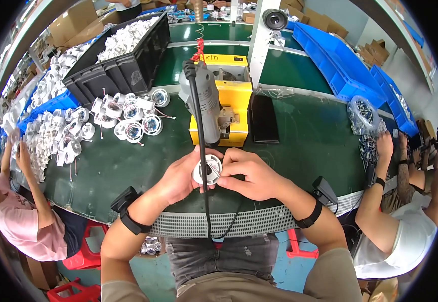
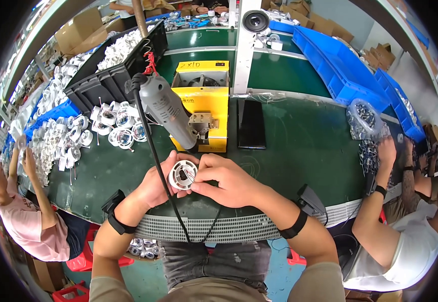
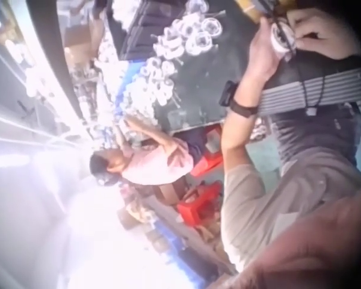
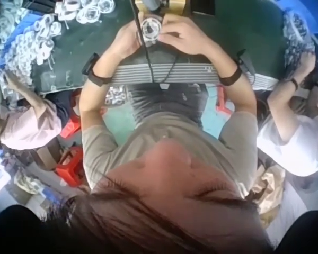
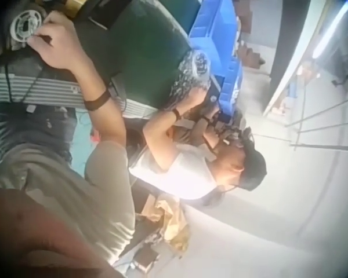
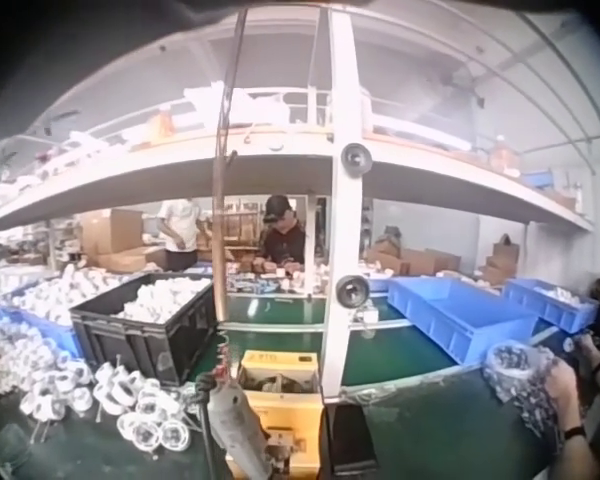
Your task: The person assembles electronic components by inserting a circuit board and wires into a white plastic housing, securing them with a power screwdriver, and placing the finished unit on the workbench.
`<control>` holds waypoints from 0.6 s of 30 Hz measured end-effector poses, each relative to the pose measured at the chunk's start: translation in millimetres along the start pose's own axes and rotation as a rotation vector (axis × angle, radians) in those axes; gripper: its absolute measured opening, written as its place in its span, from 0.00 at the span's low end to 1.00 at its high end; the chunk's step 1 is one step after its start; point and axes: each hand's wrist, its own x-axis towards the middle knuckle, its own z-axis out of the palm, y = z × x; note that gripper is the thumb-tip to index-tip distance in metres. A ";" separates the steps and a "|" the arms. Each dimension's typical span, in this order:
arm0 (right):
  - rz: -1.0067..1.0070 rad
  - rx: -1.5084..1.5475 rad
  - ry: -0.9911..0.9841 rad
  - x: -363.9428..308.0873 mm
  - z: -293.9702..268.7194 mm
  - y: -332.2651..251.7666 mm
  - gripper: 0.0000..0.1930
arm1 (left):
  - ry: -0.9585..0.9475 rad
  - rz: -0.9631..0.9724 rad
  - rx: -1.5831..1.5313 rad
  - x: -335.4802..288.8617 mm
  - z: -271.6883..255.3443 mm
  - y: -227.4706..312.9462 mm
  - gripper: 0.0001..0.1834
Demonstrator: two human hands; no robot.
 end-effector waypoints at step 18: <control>-0.103 -0.566 0.047 1.5 8.8 -18.5 0.08 | 0.017 -0.264 0.290 2.7 -3.5 -5.2 0.31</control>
